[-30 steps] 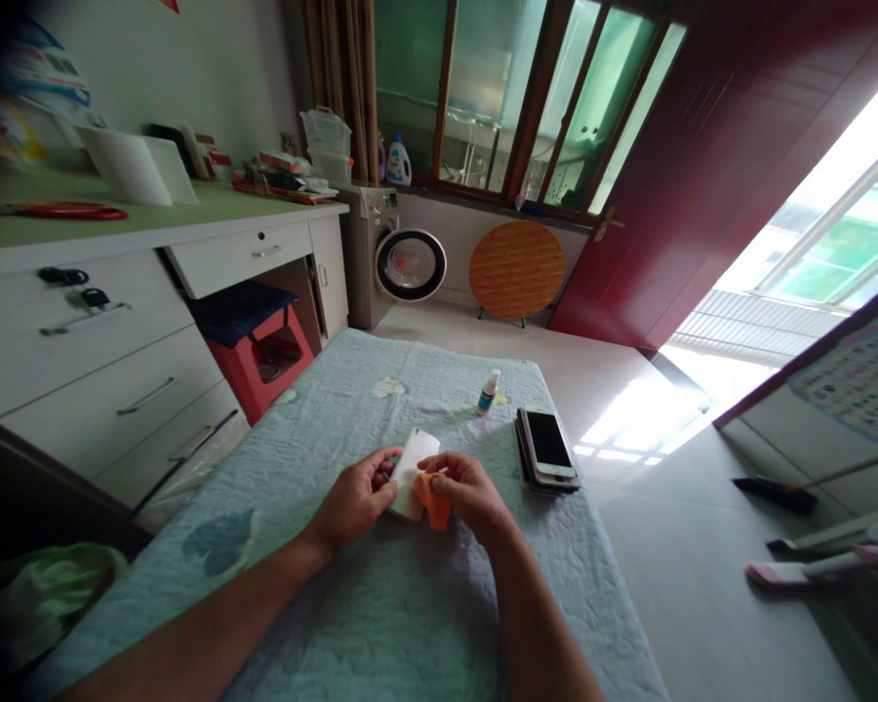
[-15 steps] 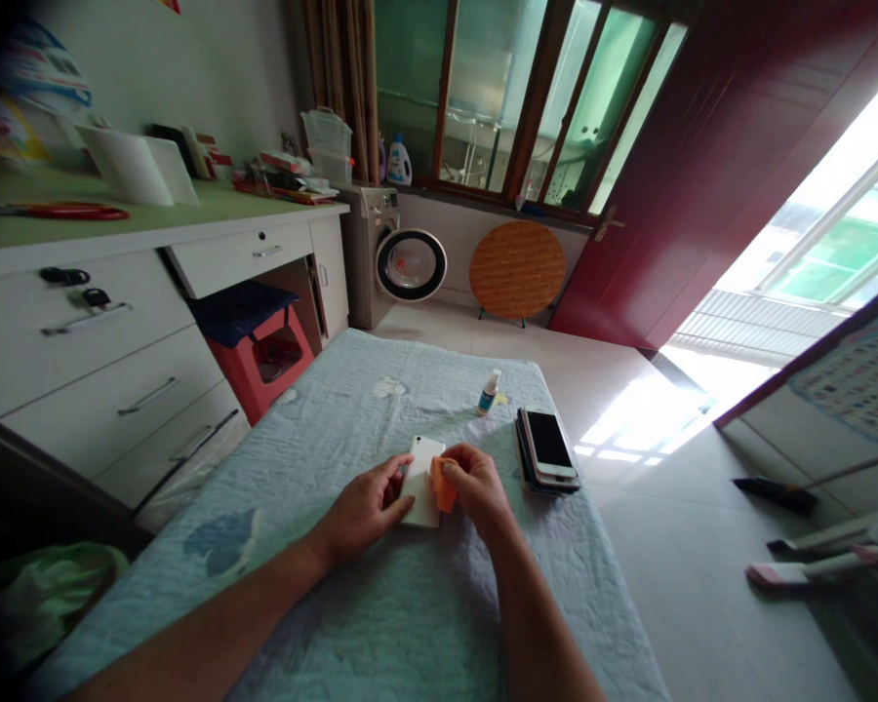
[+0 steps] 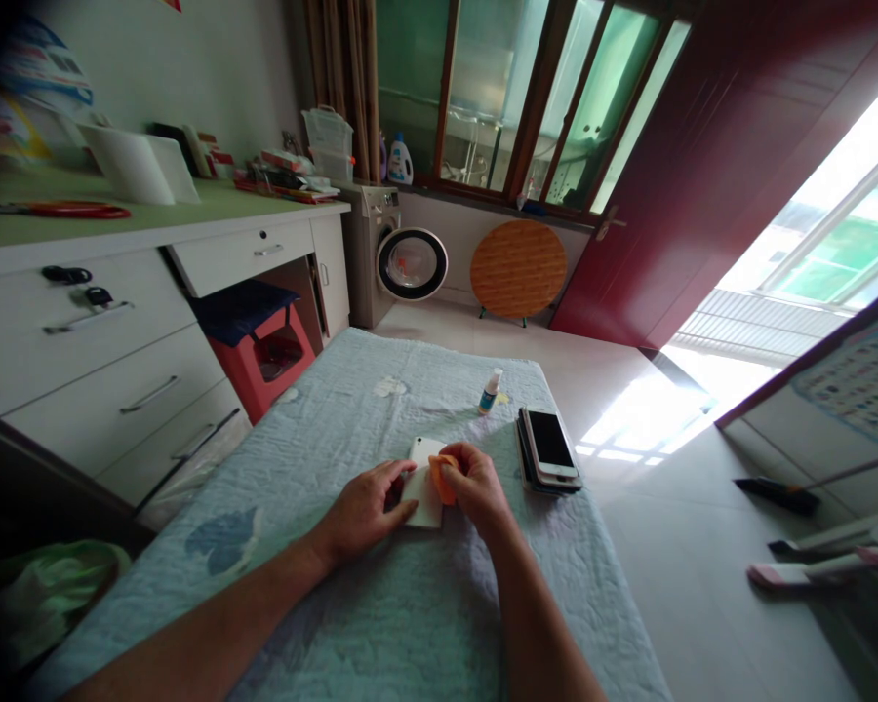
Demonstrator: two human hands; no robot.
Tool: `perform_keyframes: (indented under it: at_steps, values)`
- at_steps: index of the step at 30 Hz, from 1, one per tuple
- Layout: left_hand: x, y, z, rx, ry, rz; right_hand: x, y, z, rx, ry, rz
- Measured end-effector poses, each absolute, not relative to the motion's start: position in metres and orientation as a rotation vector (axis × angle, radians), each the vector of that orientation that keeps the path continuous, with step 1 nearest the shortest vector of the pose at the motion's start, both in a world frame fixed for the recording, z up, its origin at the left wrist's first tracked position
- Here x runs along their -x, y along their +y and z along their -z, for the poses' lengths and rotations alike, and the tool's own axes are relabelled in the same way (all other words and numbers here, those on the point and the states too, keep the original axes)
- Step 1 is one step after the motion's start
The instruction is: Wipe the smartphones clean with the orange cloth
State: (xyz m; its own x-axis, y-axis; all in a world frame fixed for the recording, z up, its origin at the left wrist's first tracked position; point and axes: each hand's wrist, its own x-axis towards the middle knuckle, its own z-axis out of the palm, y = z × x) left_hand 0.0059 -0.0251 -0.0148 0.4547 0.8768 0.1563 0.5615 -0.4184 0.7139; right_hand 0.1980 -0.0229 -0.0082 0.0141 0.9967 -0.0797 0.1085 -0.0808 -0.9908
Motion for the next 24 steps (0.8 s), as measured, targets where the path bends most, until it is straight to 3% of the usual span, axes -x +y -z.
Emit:
perform_keyframes:
  at_steps: [14,24]
  values:
    - [-0.006,-0.025,0.018,-2.237,1.107,-0.822,-0.196,-0.023,0.011,1.430,-1.304,-1.118]
    - [-0.005,-0.024,0.016,-2.291,1.093,-0.732,-0.189,-0.022,0.022,1.472,-1.702,-0.487]
